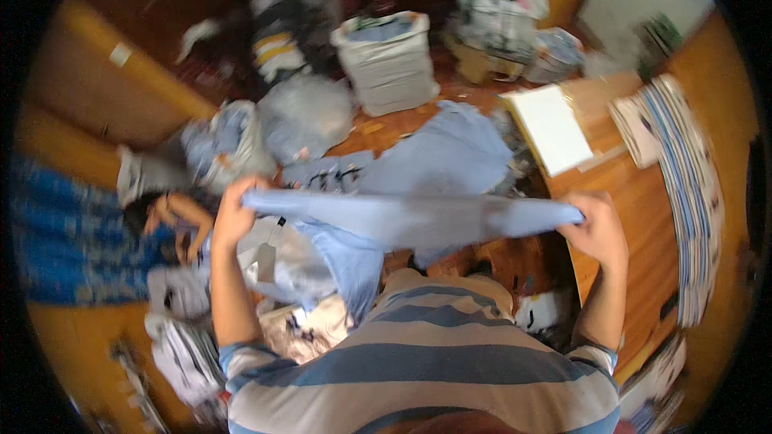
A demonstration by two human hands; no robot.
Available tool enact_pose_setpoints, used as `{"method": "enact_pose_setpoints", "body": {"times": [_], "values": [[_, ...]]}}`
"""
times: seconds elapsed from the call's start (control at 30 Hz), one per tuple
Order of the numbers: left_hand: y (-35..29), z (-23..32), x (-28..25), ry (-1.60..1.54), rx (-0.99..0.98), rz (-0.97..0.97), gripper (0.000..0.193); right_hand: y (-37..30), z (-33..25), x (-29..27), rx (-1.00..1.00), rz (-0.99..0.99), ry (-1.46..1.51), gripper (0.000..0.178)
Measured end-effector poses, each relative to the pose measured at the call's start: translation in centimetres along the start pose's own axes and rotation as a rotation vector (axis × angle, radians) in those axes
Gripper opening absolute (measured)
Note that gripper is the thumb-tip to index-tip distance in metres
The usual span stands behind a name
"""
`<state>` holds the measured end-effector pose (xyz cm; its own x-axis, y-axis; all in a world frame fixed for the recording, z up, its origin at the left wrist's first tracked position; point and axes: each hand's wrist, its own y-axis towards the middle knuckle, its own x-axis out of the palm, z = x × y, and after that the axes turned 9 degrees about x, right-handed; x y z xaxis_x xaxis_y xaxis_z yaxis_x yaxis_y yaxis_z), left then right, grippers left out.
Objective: The person folds light blue shirts on a wooden table. They smooth each shirt, place a cardboard insert inside, fold the sides and bottom up, and then fold the shirt in half. The folded shirts are stacked on the table.
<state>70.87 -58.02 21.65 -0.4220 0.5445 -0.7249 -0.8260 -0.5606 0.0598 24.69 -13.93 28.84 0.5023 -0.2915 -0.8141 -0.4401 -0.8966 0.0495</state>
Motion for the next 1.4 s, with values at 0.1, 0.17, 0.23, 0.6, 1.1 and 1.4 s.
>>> {"method": "enact_pose_setpoints", "body": {"times": [0.1, 0.17, 0.23, 0.6, 1.1, 1.4], "values": [[0.1, -1.4, 2.4, -0.444, 0.238, -0.036, 0.058, -12.0, 2.0, -4.3, 0.225, 0.056, 0.17, 0.012], [3.7, 3.9, 1.4, -0.65, 0.354, -0.108, 0.066, -20.0, 1.5, -6.6, 0.303, 0.172, 0.201, 0.012], [10.1, 12.7, -0.4, -0.422, 0.669, -0.524, 0.048, -26.8, 0.6, -9.0, 0.186, 0.281, 0.169, 0.024], [39.7, 58.3, 30.4, 0.575, 1.335, 0.23, 0.039, -40.5, 20.3, -28.3, 0.859, 1.051, -0.829, 0.032], [28.0, 49.2, 50.9, 0.347, 1.121, 0.059, 0.049, -51.0, 24.7, -8.5, 0.843, 1.156, -0.238, 0.024], [20.4, 36.2, 54.4, 0.289, 0.713, -0.768, 0.049, -49.7, 19.2, 9.3, 1.323, 0.641, -0.213, 0.027]]}}
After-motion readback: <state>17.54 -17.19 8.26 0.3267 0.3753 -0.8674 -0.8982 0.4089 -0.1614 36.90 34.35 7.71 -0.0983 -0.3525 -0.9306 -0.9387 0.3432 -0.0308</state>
